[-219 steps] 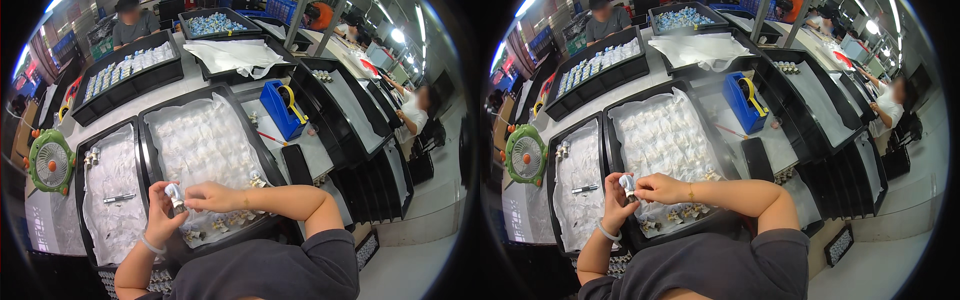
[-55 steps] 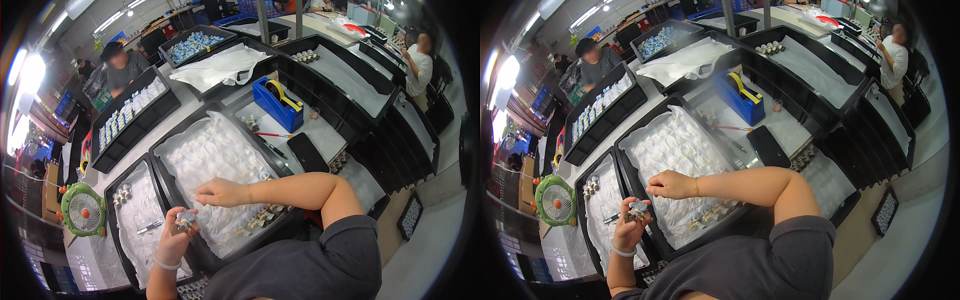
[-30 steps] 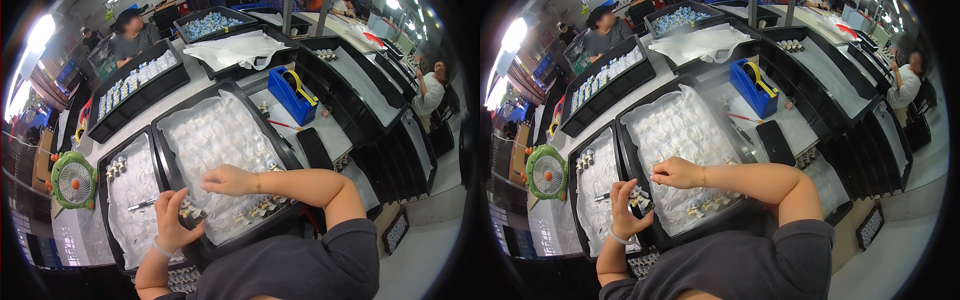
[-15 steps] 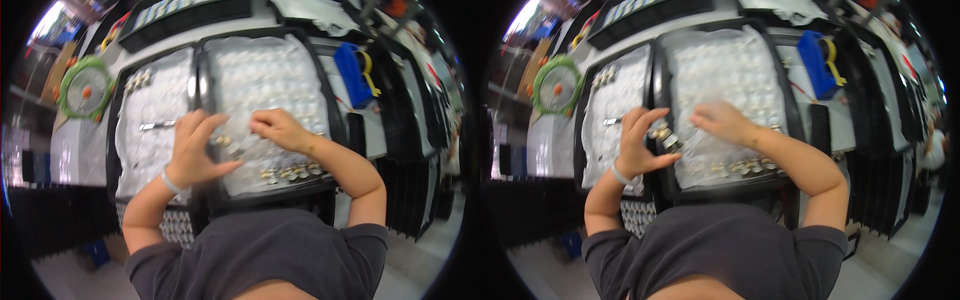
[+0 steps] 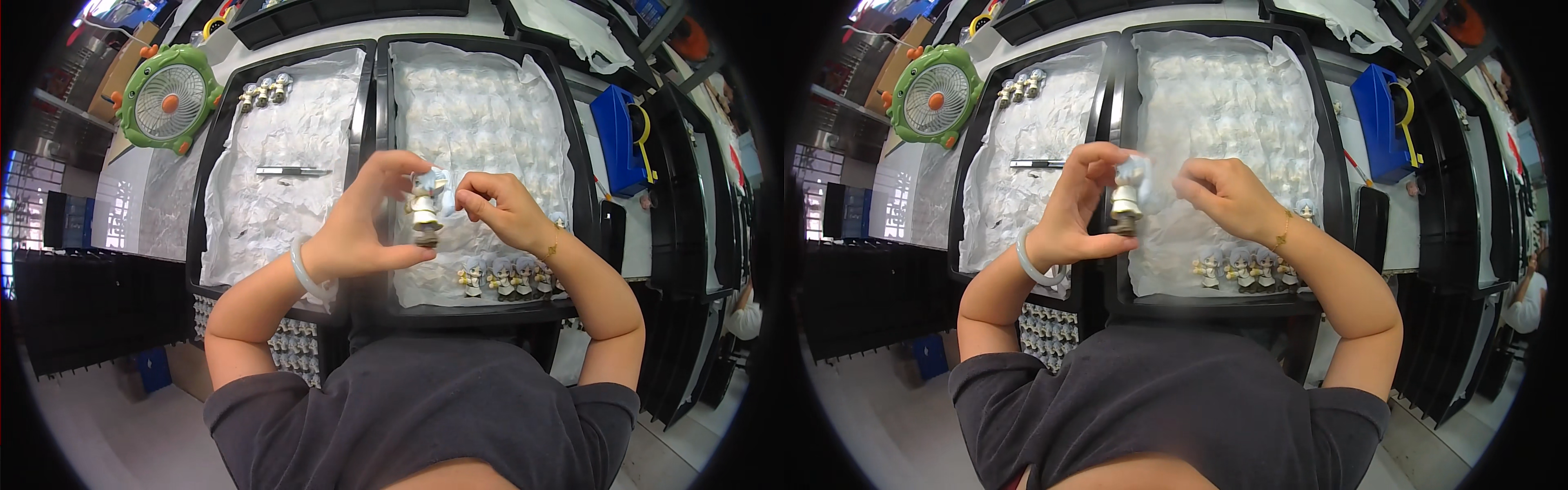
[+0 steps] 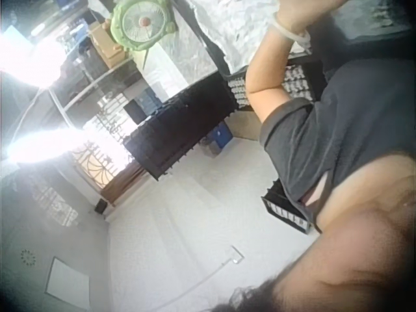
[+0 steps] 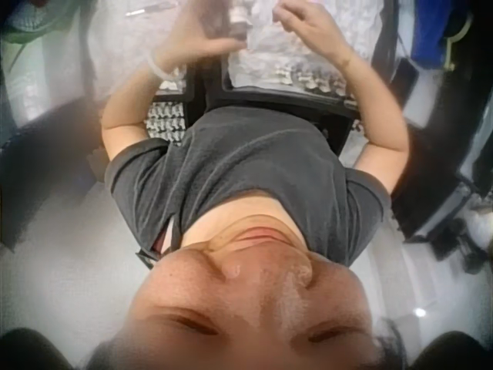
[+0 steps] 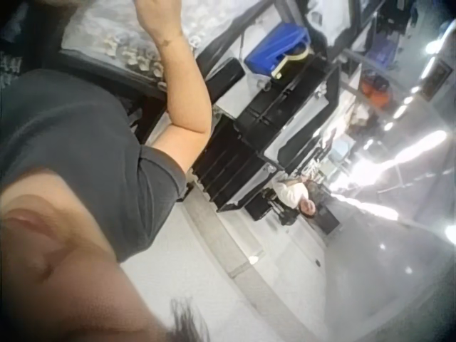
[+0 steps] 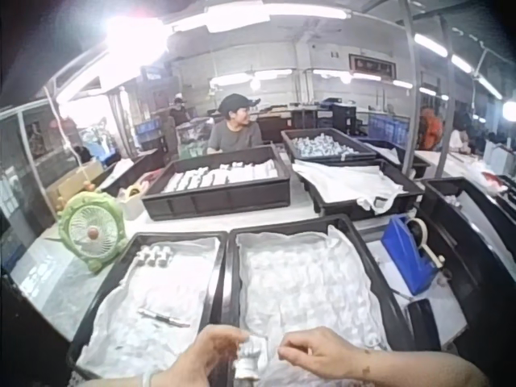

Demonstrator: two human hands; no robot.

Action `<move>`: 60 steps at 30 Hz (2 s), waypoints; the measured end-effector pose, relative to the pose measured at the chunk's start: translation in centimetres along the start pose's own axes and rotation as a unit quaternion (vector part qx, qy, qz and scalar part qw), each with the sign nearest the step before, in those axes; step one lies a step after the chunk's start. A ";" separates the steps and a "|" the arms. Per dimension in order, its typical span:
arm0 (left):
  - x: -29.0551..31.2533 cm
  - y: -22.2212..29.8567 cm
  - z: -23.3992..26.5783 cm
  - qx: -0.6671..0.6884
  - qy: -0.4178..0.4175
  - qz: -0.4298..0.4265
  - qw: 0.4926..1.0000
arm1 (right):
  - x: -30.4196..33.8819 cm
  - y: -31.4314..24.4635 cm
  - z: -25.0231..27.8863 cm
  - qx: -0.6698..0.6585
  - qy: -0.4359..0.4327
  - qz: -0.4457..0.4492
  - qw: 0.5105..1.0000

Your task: The person picks small figurines from a tray, attaches a small accessory to each one, and places the completed figurines into a separate tray. The process is repeated for multiple figurines.

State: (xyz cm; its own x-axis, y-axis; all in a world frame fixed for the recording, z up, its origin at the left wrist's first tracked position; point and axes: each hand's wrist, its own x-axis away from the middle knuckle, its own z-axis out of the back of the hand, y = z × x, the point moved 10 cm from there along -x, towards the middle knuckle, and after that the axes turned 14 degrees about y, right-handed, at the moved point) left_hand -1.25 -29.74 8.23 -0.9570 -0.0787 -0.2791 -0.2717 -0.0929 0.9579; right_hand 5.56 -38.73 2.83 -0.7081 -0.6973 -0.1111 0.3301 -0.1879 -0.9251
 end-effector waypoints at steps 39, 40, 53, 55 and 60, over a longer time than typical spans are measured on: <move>-13.9 -14.6 25.6 -0.671 0.146 0.004 0.727 | -0.5 -1.5 2.3 -0.035 0.063 0.064 0.995; -13.9 -14.7 25.1 -0.681 0.144 -0.001 0.718 | -0.4 -1.4 2.4 -0.036 0.065 0.060 0.995; -3.5 0.1 -2.7 -0.499 -0.115 -0.206 0.834 | -0.5 -3.0 3.9 -0.056 0.116 0.117 0.985; 1.4 -1.2 -8.3 -0.532 -0.288 -0.188 0.774 | -0.3 -3.0 3.7 -0.090 0.121 0.119 0.981; 6.6 -6.3 -10.1 -0.531 -0.440 -0.070 0.721 | 0.2 -3.6 3.1 -0.034 0.105 0.126 0.986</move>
State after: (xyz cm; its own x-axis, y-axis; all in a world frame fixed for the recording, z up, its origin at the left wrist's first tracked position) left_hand -4.87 -39.72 -0.29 -0.7477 0.6226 0.2308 -0.5890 -0.7824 0.2025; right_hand 6.13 -40.32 7.22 -0.7241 -0.5567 -0.4071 0.4753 0.0250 -0.8795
